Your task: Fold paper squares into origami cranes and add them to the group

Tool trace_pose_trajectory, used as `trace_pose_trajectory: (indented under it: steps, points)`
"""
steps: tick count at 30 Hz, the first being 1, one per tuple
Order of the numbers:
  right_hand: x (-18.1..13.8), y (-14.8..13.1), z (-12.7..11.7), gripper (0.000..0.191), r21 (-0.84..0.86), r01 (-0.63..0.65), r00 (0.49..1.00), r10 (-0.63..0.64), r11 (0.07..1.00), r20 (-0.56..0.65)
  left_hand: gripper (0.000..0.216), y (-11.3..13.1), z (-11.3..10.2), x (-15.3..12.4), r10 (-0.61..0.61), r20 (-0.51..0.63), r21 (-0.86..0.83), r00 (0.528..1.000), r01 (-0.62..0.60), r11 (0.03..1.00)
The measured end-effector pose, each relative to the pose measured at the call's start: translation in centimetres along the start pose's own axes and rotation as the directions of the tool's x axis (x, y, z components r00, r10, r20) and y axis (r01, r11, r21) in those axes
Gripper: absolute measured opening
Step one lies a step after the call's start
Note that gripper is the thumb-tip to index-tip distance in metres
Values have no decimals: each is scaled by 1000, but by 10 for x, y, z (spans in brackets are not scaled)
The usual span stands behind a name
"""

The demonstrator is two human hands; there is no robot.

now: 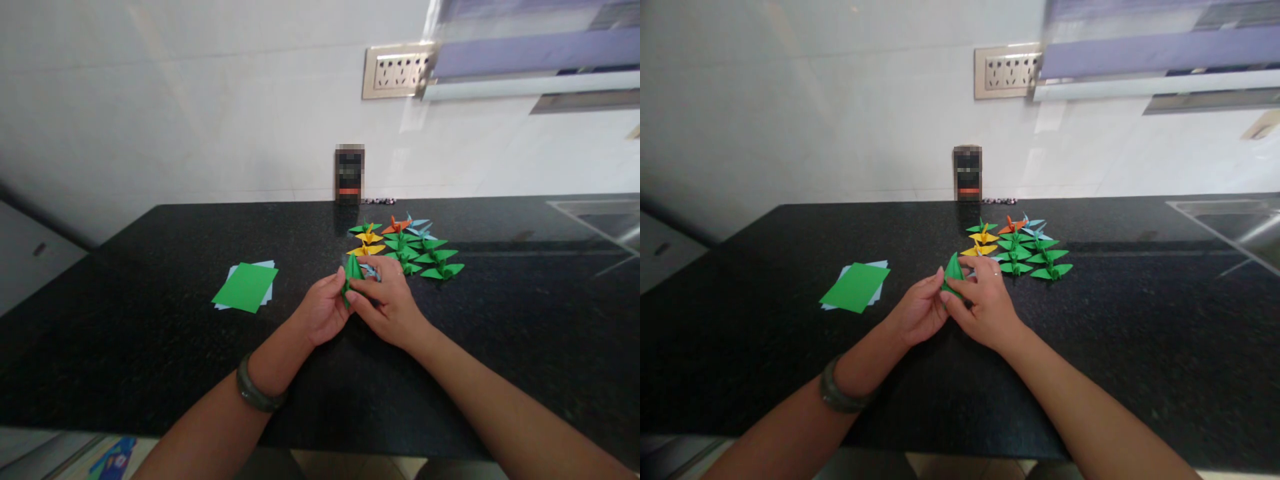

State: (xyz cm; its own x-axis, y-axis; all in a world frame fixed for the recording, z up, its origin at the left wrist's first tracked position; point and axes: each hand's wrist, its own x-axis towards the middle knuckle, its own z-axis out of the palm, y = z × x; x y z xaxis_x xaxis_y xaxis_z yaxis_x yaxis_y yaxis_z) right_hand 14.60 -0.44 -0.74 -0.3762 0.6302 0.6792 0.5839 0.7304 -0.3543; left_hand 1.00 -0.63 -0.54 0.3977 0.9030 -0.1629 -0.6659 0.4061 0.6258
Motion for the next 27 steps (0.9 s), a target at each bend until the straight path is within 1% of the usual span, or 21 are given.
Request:
trace_pose_trajectory:
  steps: [3, 4, 7, 9, 14, 16, 18, 23, 27]
  points:
    - [2, -3, -3, 28, -12, 36, 999, -36, 999, 38, 27, 0, 0, 1, 30, -39, 18, 999, -30, 999]
    - [2, -4, -3, 28, -14, 40, 998, -40, 999, 49, 27, 0, 0, 1, 38, -49, 18, 998, -37, 999]
    - [2, -6, -2, 18, -5, 23, 998, -22, 1000, 59, 27, 1, 0, 2, 27, -63, -3, 998, -27, 1000]
    - [1, -7, -1, 16, 19, -7, 999, 6, 1000, 54, 25, 1, -1, 1, 8, -73, -18, 997, -9, 1000]
    - [0, -5, 5, 16, 49, -113, 994, 112, 992, 10, 20, -1, -4, 0, -48, 21, 8, 999, 48, 999]
    - [0, -3, 7, 18, 56, -156, 988, 157, 986, -8, 22, -2, -4, 0, -56, 26, 27, 998, 55, 998]
    - [-1, 0, 9, 18, 70, -191, 981, 192, 979, -14, 27, -3, -3, 0, -44, 29, 35, 999, 43, 998]
    - [-2, 0, 13, 10, 116, -268, 963, 269, 956, 6, 33, -4, -1, 1, 10, 65, 41, 998, -13, 999]
    - [-1, -6, 15, 5, 135, -335, 941, 338, 933, -4, 31, -5, -1, 3, 86, 9, 44, 996, -87, 995]
